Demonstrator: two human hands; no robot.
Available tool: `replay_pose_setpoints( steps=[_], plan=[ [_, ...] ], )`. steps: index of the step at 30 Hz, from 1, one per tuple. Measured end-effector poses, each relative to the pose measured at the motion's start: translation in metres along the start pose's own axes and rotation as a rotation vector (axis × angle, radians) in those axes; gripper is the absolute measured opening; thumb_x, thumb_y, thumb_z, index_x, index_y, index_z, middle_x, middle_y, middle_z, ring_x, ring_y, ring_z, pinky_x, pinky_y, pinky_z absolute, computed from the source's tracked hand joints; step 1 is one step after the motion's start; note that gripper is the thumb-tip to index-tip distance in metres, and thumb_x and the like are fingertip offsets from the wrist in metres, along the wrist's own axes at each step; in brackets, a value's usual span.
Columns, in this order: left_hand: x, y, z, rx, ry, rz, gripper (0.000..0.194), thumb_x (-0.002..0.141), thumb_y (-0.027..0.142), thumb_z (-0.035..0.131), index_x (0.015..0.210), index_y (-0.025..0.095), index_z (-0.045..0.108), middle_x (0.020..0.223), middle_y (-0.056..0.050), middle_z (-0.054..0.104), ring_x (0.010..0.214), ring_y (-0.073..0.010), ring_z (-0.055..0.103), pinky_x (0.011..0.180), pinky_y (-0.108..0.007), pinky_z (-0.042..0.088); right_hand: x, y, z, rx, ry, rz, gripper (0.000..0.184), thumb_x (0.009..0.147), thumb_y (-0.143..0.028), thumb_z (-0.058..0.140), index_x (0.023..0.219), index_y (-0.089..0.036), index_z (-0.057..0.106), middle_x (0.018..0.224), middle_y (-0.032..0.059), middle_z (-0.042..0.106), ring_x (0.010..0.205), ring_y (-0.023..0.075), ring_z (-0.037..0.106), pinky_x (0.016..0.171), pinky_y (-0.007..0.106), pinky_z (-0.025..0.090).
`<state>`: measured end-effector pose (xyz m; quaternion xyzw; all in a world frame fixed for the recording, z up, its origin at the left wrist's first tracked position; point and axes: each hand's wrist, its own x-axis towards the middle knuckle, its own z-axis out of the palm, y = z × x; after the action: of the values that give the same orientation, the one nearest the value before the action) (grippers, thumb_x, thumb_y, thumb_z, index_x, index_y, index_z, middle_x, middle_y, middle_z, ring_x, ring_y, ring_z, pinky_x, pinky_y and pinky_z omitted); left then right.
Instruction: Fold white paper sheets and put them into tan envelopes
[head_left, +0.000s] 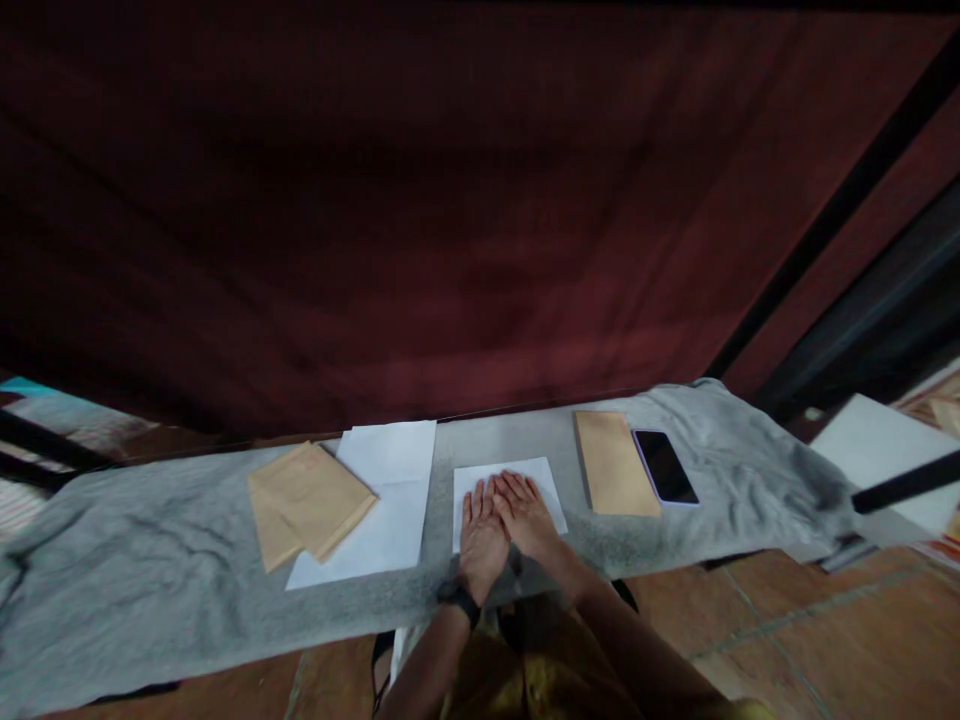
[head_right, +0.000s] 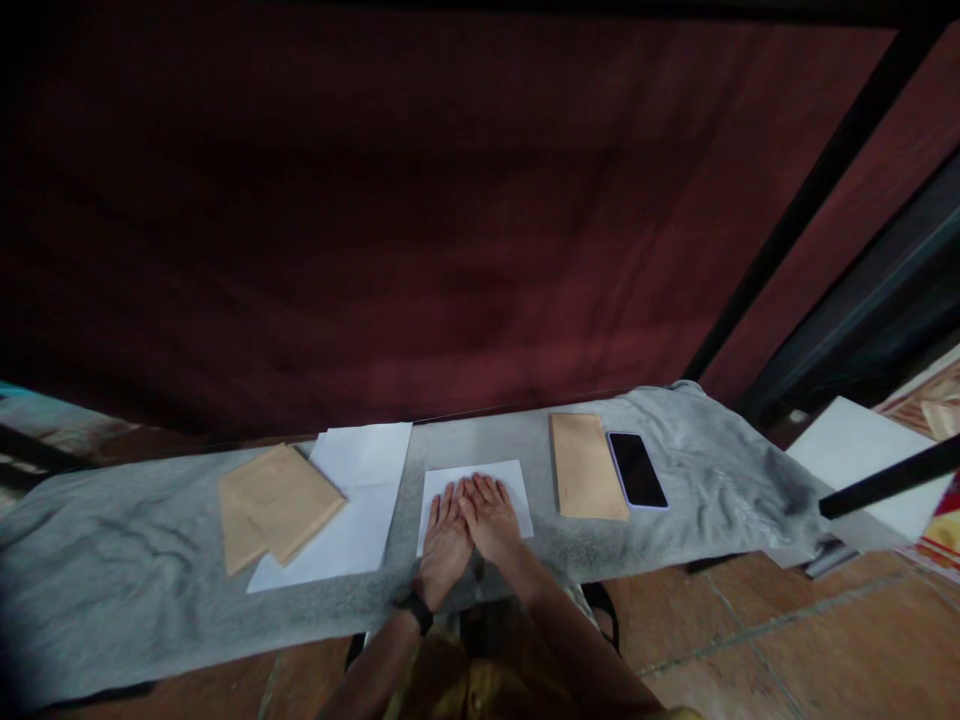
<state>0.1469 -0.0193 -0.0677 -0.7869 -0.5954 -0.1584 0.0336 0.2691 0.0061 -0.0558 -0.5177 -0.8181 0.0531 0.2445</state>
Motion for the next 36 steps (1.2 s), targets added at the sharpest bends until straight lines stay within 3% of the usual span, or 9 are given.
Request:
replay_pose_setpoints(
  steps=[5,10,14,20,22,27,36],
  plan=[
    [-0.005,-0.006,0.003,0.018,0.03,-0.004,0.064,0.097,0.016,0.034,0.16,0.021,0.027,0.16,-0.008,0.043,0.149,-0.0258,0.037,0.121,-0.052,0.034,-0.004,0.007,0.002,-0.08,-0.008,0.016,0.046,0.108,-0.029,0.032,0.148,-0.02,0.052,0.155,0.0078,0.049,0.145,0.0233,0.043,0.121,0.048,0.03],
    [-0.005,-0.001,-0.005,-0.005,0.038,-0.121,0.058,0.101,0.029,0.036,0.159,0.019,0.032,0.16,-0.012,0.042,0.152,-0.0304,0.031,0.121,-0.059,0.031,-0.006,0.024,-0.004,-0.144,-0.012,0.074,0.046,0.106,-0.031,0.042,0.15,-0.022,0.049,0.158,0.0091,0.044,0.147,0.0265,0.04,0.121,0.05,0.029],
    [-0.005,0.003,-0.012,-0.012,0.034,-0.138,0.061,0.102,0.036,0.04,0.158,0.016,0.033,0.161,-0.015,0.038,0.152,-0.0325,0.029,0.121,-0.06,0.029,-0.01,0.04,-0.009,-0.181,0.015,0.154,0.049,0.106,-0.032,0.042,0.153,-0.017,0.045,0.158,0.0138,0.042,0.146,0.0293,0.04,0.12,0.051,0.028],
    [-0.003,0.004,-0.016,-0.015,0.03,-0.144,0.057,0.1,0.035,0.045,0.156,0.026,0.039,0.162,-0.009,0.039,0.151,-0.0316,0.032,0.122,-0.059,0.029,-0.008,0.043,-0.013,-0.218,0.051,0.291,0.052,0.105,-0.028,0.038,0.152,-0.008,0.044,0.156,0.0195,0.044,0.146,0.0345,0.04,0.121,0.058,0.022],
    [-0.003,0.005,-0.017,0.012,0.024,-0.16,0.057,0.099,0.035,0.046,0.155,0.027,0.041,0.161,-0.008,0.04,0.151,-0.0306,0.033,0.122,-0.058,0.028,-0.006,0.034,-0.012,-0.188,0.021,0.246,0.051,0.105,-0.026,0.037,0.151,-0.007,0.046,0.155,0.0191,0.045,0.147,0.0325,0.039,0.122,0.056,0.022],
    [-0.003,0.008,-0.021,0.094,-0.045,-0.161,0.057,0.098,0.028,0.042,0.155,0.021,0.041,0.162,-0.008,0.04,0.152,-0.028,0.032,0.124,-0.053,0.026,-0.004,0.014,-0.003,-0.068,-0.042,-0.107,0.046,0.106,-0.027,0.037,0.148,-0.015,0.051,0.155,0.0102,0.048,0.144,0.0228,0.043,0.124,0.046,0.027],
    [-0.002,0.006,-0.017,0.1,-0.03,-0.151,0.056,0.098,0.031,0.042,0.153,0.021,0.044,0.16,-0.01,0.042,0.151,-0.0299,0.033,0.122,-0.055,0.028,0.015,0.018,-0.003,-0.149,-0.066,-0.029,0.043,0.106,-0.03,0.042,0.146,-0.022,0.054,0.155,0.0083,0.048,0.143,0.0265,0.044,0.12,0.05,0.031]
  ],
)
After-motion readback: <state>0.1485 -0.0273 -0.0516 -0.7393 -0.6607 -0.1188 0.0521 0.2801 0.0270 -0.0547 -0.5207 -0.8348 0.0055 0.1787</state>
